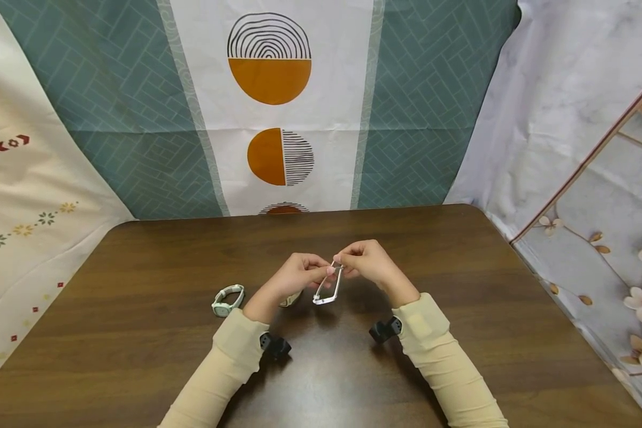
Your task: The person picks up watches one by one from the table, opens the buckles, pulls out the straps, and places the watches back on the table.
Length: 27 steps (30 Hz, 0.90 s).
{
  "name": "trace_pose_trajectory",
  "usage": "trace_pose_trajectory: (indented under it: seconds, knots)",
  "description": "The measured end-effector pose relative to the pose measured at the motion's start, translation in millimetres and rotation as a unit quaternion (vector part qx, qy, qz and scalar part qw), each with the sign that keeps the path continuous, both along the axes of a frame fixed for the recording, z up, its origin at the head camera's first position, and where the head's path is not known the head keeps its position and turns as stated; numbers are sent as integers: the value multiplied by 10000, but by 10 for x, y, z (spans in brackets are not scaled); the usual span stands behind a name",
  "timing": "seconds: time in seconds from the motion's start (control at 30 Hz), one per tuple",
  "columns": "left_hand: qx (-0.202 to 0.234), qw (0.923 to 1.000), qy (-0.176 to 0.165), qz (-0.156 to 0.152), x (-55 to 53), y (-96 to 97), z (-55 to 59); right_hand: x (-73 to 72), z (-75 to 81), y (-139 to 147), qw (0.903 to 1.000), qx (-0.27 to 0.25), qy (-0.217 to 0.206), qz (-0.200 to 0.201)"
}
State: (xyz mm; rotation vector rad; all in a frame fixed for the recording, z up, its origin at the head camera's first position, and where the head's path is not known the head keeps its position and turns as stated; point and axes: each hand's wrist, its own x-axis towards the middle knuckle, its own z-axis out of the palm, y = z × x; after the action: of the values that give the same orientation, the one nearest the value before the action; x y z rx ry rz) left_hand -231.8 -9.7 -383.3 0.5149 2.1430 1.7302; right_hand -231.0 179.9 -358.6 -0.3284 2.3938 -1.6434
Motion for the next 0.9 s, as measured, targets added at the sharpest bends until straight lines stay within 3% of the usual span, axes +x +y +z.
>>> trace_pose_trajectory:
  seconds: [0.43,0.7,0.9]
  knots:
    - [9,10000,-19,-12,-12,-11,-6,19,-25,-60,9990,-433,26,-119]
    - [-49,9999,103,-42,-5,-26,-13,41,-31,-94,9984,-444,-30,-343]
    - [60,10000,14,-58,1,-21,-25,45,-27,-100,9978,-534,-86,-385]
